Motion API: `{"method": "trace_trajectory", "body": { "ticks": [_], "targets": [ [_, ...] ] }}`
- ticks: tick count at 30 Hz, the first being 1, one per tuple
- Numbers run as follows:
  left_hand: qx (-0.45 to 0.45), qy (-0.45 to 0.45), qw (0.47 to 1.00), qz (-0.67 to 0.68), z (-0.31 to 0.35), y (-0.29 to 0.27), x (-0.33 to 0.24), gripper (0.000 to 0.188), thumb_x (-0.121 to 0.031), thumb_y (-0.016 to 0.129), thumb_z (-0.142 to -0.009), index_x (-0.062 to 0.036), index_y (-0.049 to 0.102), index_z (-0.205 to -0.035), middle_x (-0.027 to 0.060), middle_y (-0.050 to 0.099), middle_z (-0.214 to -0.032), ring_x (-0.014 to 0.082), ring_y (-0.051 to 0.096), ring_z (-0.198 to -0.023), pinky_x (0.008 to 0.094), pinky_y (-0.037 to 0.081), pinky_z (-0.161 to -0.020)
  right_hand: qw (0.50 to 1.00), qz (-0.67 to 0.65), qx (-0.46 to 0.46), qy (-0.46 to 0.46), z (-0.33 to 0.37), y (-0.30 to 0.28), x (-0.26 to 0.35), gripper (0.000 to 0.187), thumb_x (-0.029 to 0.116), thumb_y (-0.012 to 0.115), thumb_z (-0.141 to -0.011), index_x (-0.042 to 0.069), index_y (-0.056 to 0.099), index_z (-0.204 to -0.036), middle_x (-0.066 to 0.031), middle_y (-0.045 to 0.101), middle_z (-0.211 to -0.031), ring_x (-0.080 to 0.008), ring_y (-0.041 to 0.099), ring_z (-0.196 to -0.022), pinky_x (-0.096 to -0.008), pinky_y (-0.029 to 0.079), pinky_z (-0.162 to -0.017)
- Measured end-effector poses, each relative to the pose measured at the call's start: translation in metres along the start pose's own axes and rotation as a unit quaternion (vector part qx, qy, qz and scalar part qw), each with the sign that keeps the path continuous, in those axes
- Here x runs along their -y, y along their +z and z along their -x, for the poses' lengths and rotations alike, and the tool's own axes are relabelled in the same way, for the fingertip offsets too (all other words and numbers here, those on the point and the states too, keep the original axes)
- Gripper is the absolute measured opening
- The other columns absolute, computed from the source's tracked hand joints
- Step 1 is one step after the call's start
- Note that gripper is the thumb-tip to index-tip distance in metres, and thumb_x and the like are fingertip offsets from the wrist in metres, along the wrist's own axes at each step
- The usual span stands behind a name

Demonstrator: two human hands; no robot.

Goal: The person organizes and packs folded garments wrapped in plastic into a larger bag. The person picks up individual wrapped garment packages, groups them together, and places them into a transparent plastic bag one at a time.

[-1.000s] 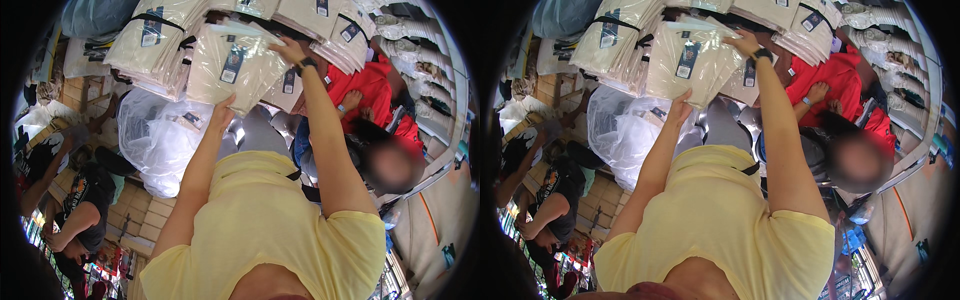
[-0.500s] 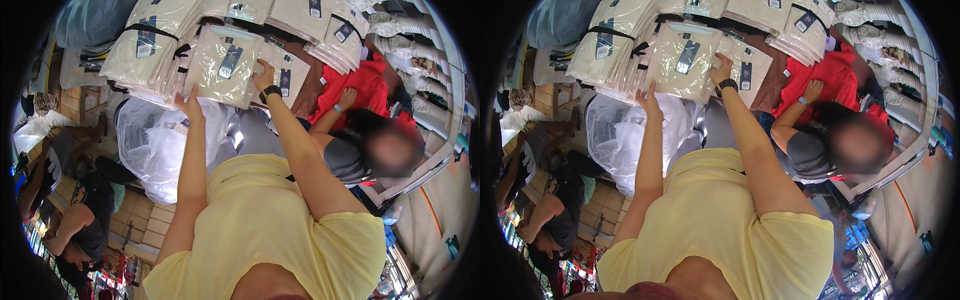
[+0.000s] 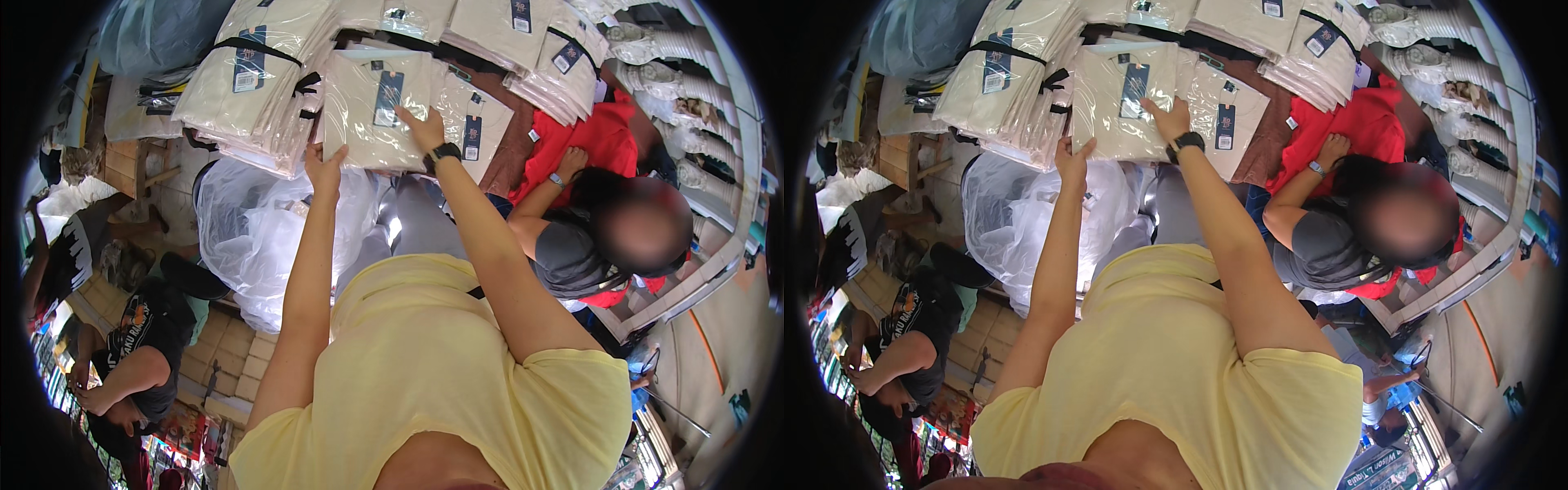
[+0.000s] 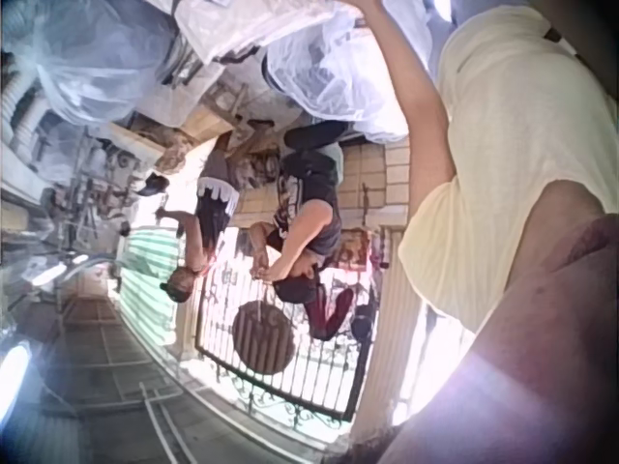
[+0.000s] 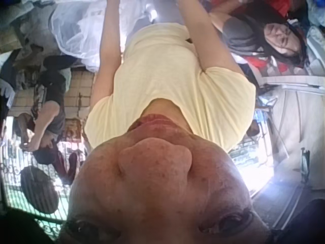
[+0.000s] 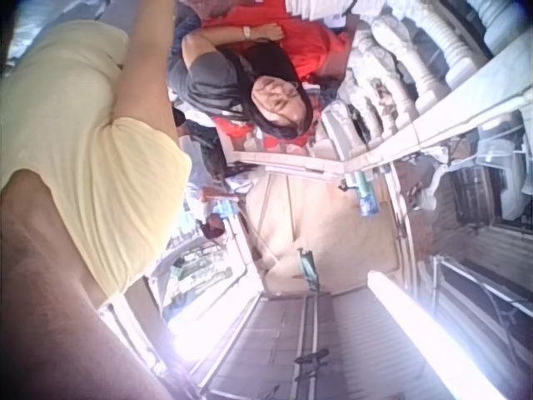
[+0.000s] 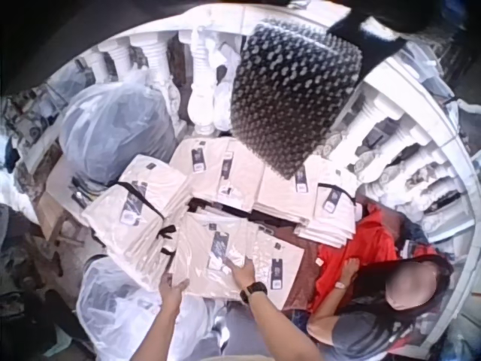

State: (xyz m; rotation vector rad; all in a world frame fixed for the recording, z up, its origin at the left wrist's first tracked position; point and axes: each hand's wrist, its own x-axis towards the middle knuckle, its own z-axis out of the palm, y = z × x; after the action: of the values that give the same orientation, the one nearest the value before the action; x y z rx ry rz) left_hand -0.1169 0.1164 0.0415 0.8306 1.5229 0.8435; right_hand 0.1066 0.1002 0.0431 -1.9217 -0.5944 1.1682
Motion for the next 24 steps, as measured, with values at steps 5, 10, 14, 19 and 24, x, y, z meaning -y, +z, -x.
{"method": "trace_trajectory", "body": {
  "ticks": [5,10,14,19,24],
  "targets": [
    [0.128,-0.018,0.992,0.004,0.035,-0.023,0.006,0.041,0.001,0.077,-0.072,-0.0007,0.050,-0.103,0.0087,0.064,-0.099,0.0155,0.061,-0.089,0.0269,0.047,-0.081,0.891,-0.375,0.194,0.165,0.036,-0.033,-0.041,0.045,0.012,0.074,-0.079,0.000,0.054,-0.118,-0.0109,0.063,-0.109,-0.0234,0.064,-0.096,-0.0354,0.054,-0.085],
    [0.220,0.093,0.959,-0.150,0.053,-0.023,0.012,0.049,-0.013,0.079,-0.072,-0.0039,0.054,-0.114,0.0142,0.060,-0.108,0.0208,0.058,-0.100,0.0328,0.045,-0.088,0.812,-0.446,0.236,0.293,0.069,-0.068,-0.070,0.039,0.014,0.065,-0.088,-0.001,0.053,-0.121,-0.0138,0.062,-0.114,-0.0254,0.064,-0.100,-0.0393,0.052,-0.088],
    [0.159,0.306,0.867,-0.360,0.034,-0.014,0.012,0.047,-0.032,0.075,-0.077,-0.0061,0.059,-0.112,0.0197,0.048,-0.125,0.0264,0.053,-0.107,0.0379,0.044,-0.091,0.813,-0.463,0.227,0.272,0.087,-0.086,-0.084,0.037,0.013,0.062,-0.089,-0.001,0.053,-0.122,-0.0142,0.062,-0.117,-0.0263,0.063,-0.103,-0.0397,0.050,-0.092],
    [0.188,0.050,0.962,-0.193,0.028,0.004,0.025,0.045,-0.036,0.070,-0.084,-0.0007,0.058,-0.109,0.0131,0.059,-0.108,0.0243,0.060,-0.090,0.0365,0.049,-0.082,0.818,-0.473,0.232,0.230,0.103,-0.122,-0.086,0.040,0.009,0.061,-0.088,-0.001,0.051,-0.125,-0.0146,0.061,-0.120,-0.0276,0.060,-0.109,-0.0418,0.046,-0.098],
    [0.071,-0.222,0.970,0.062,0.012,0.036,0.037,0.044,-0.036,0.072,-0.083,0.0032,0.059,-0.099,0.0104,0.063,-0.091,0.0162,0.063,-0.065,0.0245,0.053,-0.058,0.788,-0.538,0.231,0.188,0.123,-0.159,-0.095,0.044,0.007,0.058,-0.089,-0.001,0.046,-0.130,-0.0167,0.057,-0.125,-0.0317,0.059,-0.111,-0.0478,0.046,-0.098]
  ]
}}
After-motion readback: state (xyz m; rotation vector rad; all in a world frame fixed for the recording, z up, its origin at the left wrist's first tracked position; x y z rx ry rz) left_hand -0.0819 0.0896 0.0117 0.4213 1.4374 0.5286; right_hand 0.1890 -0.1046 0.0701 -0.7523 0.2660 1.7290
